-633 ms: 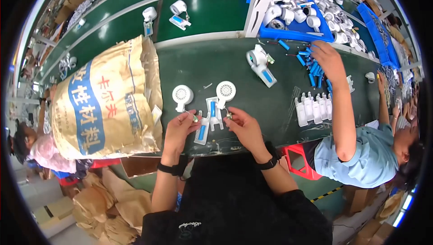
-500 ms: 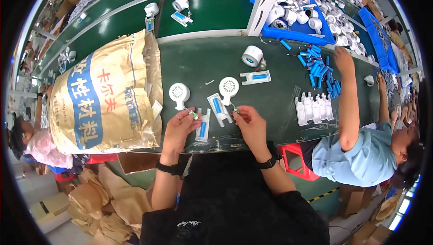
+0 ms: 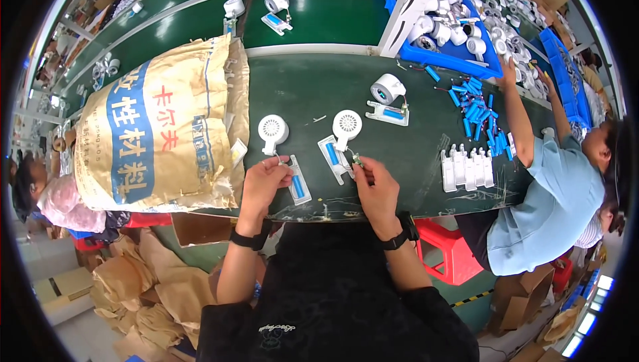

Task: Assembling white plastic housings and internal components on a production conveyor belt.

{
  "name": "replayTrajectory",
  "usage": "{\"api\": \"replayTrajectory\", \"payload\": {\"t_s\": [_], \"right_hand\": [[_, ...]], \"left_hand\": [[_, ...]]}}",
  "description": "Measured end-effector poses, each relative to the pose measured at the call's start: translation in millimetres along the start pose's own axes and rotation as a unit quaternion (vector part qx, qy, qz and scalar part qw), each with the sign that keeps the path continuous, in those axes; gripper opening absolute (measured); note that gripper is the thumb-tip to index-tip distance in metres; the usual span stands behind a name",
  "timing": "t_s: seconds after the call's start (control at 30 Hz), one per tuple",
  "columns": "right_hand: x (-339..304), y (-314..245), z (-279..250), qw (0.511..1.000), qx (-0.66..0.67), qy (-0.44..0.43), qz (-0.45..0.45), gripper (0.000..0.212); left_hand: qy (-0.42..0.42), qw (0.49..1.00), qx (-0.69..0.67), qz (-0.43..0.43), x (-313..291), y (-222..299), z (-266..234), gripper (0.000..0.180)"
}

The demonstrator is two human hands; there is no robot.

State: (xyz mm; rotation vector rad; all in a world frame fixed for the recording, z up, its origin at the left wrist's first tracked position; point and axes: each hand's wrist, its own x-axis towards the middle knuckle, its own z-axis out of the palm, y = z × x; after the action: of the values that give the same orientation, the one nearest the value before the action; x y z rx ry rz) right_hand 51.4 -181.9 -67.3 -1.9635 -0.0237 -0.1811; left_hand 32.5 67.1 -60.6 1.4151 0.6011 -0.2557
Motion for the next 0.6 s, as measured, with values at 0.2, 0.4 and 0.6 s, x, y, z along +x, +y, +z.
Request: {"api": "replayTrajectory", "payload": {"t_s": [0.2, 0.4, 0.6], "right_hand": [[2.6, 4.4, -0.3, 1.0, -0.002, -0.006, -0.024, 0.022], [4.5, 1.8, -0.6, 0.999, 0.016, -0.011, 0.028, 0.021], [4.5, 9.0, 0.2, 0.999, 0.03, -0.018, 0.015, 0.016]], "left_hand": [[-0.001, 0.999, 0.038, 0.012, 1.5, 2.2, -0.5, 0.033], [0.005, 0.999, 0.036, 0.002, 0.9, 7.4, 1.7, 0.036], [0.007, 0.999, 0.047, 0.007, 0.4, 8.9, 2.5, 0.033]]}}
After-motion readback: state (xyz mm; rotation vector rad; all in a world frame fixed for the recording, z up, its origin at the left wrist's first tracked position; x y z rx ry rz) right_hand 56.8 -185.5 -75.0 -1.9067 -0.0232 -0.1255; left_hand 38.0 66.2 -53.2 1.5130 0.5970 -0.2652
